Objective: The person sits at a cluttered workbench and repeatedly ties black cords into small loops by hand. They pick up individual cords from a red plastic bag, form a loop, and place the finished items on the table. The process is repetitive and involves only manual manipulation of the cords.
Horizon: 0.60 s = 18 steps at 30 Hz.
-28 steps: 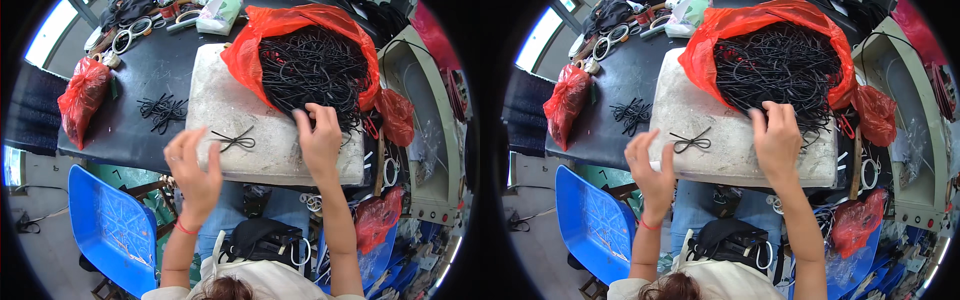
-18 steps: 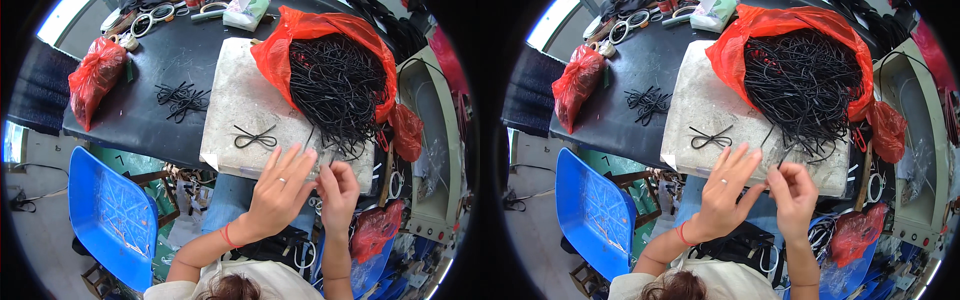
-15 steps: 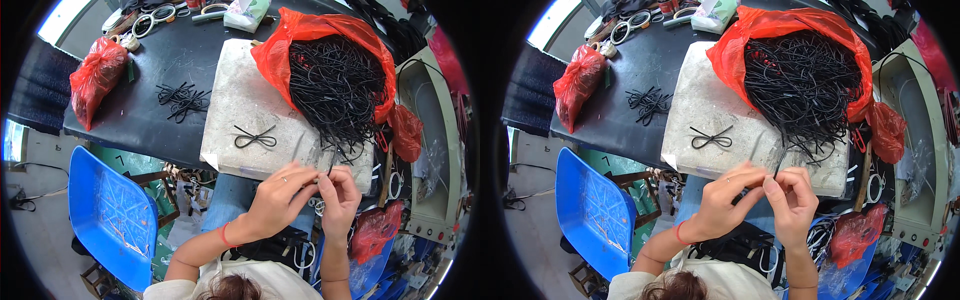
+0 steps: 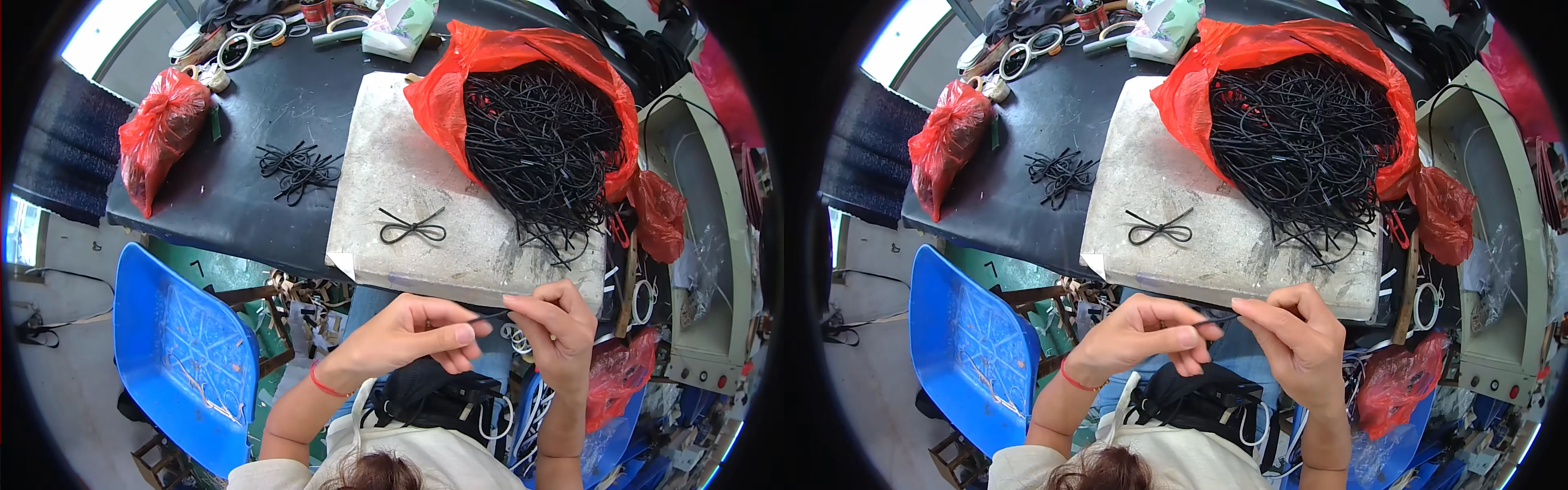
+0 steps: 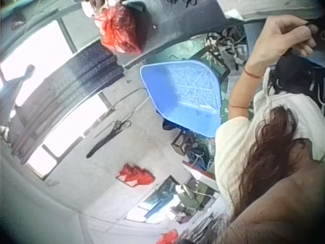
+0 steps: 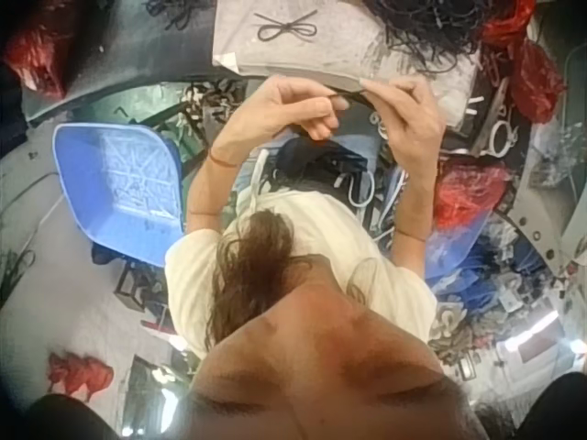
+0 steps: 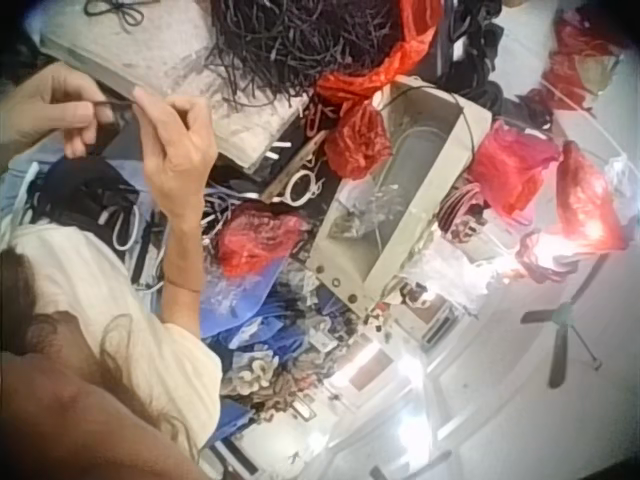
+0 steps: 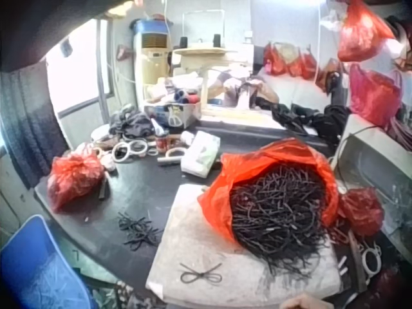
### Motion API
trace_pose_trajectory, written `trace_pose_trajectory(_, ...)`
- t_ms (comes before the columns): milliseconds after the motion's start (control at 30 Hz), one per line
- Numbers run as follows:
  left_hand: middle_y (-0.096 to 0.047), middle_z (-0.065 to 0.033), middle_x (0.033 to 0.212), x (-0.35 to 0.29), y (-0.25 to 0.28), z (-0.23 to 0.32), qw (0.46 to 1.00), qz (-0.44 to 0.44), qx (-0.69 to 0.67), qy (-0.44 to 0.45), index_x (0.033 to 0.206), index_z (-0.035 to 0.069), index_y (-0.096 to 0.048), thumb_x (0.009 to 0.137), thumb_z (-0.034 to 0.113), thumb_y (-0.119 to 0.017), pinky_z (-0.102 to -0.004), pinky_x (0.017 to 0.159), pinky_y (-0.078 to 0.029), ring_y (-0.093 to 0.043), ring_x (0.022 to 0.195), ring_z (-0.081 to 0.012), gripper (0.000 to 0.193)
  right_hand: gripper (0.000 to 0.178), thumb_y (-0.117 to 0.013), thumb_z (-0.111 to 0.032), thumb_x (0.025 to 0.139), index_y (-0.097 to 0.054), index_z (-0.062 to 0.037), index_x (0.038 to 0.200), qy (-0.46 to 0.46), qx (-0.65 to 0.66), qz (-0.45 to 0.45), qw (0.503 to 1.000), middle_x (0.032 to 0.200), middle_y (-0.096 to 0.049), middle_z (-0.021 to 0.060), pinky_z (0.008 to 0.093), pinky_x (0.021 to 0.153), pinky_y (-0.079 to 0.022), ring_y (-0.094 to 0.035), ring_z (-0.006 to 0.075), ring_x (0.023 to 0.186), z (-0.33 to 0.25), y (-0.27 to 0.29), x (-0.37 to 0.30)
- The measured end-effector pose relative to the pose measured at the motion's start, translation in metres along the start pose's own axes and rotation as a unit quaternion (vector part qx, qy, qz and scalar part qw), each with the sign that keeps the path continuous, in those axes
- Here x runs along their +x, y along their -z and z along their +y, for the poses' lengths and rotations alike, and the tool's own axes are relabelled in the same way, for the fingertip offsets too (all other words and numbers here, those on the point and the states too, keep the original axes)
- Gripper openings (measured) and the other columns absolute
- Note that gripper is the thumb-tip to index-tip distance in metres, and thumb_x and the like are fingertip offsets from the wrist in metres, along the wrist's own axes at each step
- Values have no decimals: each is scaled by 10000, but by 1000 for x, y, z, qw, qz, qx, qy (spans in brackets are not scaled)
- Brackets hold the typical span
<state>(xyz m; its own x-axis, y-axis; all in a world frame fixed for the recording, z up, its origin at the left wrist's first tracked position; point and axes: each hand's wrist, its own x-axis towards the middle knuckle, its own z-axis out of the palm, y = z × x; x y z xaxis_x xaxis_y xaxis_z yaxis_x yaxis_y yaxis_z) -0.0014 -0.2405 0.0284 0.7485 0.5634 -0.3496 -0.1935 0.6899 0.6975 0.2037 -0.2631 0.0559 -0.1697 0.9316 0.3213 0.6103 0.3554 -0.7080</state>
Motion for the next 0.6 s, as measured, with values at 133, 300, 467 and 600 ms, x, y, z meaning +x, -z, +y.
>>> trace_pose_trajectory(133,-632,-109,868,-5,-2,-14,990,119,48,-66,1095,-41,-553,893,125,-513,-228,652,-503,-601,725,-113,265,250,-683,36,686,-673,-78,908,10,-34,25,999,699,-484,28,221,487,-377,-468,112,558,4,-9,-1)
trace_pose_trajectory(300,-619,-73,861,-14,0,-25,956,192,177,-133,1065,-35,-568,897,125,-505,-223,657,-494,-586,740,-97,240,215,-677,37,703,-660,-58,896,22,-54,80,995,716,-511,33,220,477,-375,-462,108,553,10,-15,4)
trace_pose_trajectory(467,-600,-77,874,-3,-5,-24,935,210,232,-168,1022,-45,-574,893,105,-506,-215,601,-494,-582,715,-108,209,169,-677,28,708,-611,-25,855,-60,5,210,976,753,-562,40,202,466,-371,-457,89,552,9,-43,9)
trace_pose_trajectory(600,-598,-79,885,4,-2,-28,962,225,-3,-158,1022,-26,-581,894,108,-506,-196,538,-470,-577,704,-100,200,158,-660,29,718,-596,-27,851,-41,4,180,983,755,-564,55,212,452,-367,-472,105,545,0,-58,10)
